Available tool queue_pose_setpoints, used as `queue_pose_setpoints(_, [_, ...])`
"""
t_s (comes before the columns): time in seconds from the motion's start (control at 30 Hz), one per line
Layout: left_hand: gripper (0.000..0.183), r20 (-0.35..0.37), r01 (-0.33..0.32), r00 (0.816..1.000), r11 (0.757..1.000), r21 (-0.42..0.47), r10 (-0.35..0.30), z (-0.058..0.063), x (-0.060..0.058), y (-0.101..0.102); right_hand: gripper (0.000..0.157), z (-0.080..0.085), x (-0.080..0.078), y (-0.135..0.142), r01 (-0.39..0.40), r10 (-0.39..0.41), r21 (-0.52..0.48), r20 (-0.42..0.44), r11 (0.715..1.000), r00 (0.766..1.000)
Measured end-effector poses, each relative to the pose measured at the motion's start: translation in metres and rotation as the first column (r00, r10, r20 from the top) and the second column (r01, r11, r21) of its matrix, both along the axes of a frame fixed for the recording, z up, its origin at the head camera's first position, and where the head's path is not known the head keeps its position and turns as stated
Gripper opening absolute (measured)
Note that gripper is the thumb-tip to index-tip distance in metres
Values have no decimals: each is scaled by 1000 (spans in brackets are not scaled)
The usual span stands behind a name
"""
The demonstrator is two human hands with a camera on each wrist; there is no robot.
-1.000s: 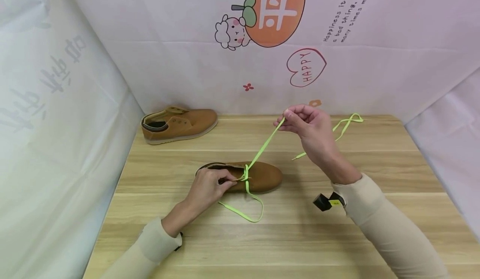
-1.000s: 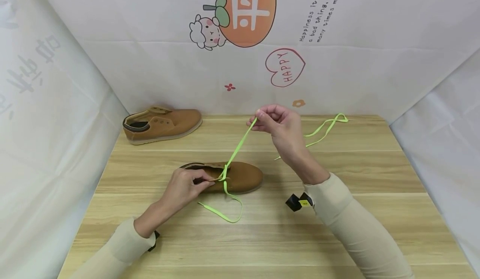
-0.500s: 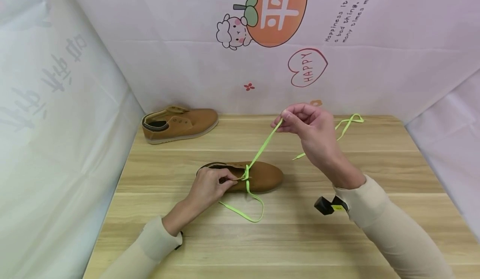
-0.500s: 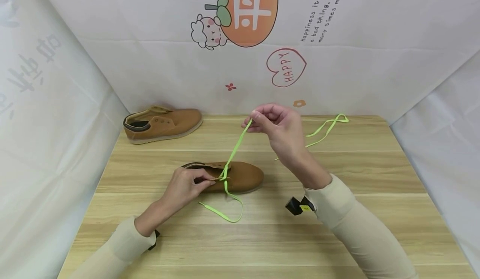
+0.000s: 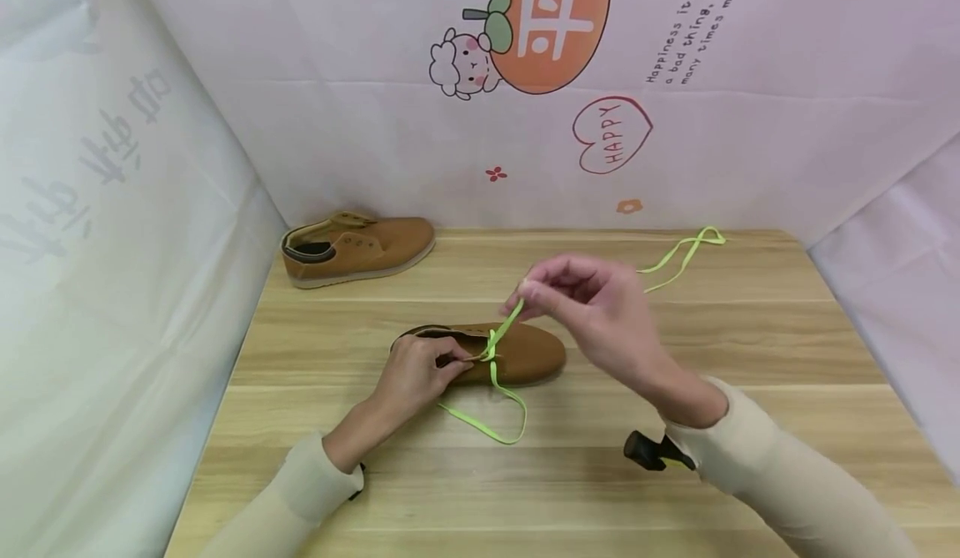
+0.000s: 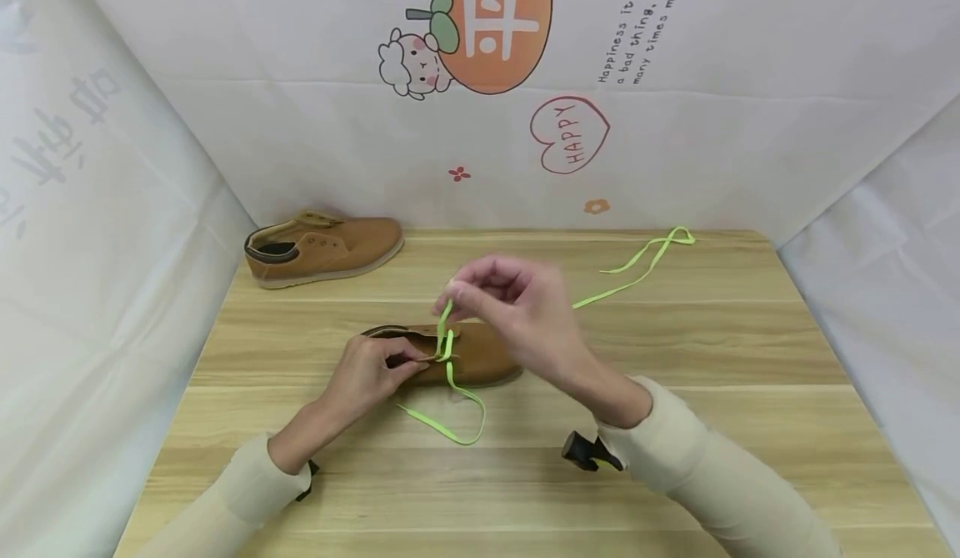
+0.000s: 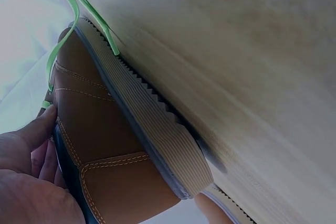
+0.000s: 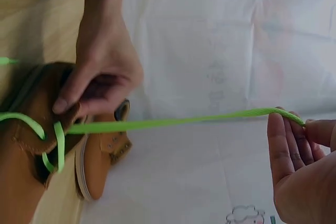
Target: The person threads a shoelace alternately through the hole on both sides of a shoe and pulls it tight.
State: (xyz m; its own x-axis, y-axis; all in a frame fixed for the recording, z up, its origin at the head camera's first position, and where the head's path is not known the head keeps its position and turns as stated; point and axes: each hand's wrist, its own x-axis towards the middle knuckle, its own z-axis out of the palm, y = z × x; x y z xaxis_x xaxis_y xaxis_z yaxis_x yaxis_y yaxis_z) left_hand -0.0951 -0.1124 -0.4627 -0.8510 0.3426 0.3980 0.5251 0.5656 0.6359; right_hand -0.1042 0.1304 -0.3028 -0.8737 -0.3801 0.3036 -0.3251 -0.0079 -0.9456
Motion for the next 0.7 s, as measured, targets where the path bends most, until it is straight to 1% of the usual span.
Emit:
queue_pose_setpoints(0.1, [12,-5,3,1000,1000,5,-3,-2,0,-1,1,-5,12,-6,-66,66,-11,-44,998,997])
queue_pose_setpoints(0.17, [11,-4,9,1000,1000,6,-9,-3,-1,-1,3,-11,20,-11,-117,116,-11,-69,993,991])
queue_pose_setpoints(0.23, [10,1,16,1000,1000,9,-16,-1,-2,-2,7,-18,27,-17,-185,183,-17,-93,983,979])
queue_pose_setpoints(0.3, [9,12,18,1000,1000,10,-18,-1,-4,-2,11,-27,33,-24,-257,254,-11,-118,966,960])
queue_pose_setpoints(0.37, [9,31,13,999,1000,12,-13,0,-5,-2,12,-38,39,-32,-324,321,4,-153,946,935])
queue_pose_setpoints(0.43, [9,60,10,998,1000,15,-11,1,-6,-2,11,-50,45,-39,-346,352,65,-201,936,914])
queue_pose_setpoints(0.5, [9,95,10,995,1000,16,-11,3,-7,-2,11,-62,51,-45,-353,380,145,-260,924,888])
queue_pose_setpoints(0.57, [8,130,16,991,1000,19,-18,5,-8,-2,11,-74,55,-49,-355,412,223,-317,908,854])
queue_pose_setpoints(0.63, [8,163,21,986,999,25,-25,6,-9,-3,12,-86,58,-52,-347,446,305,-372,887,814])
queue_pose_setpoints(0.7, [7,187,23,982,999,31,-28,7,-10,-3,11,-98,61,-53,-356,491,367,-395,859,777])
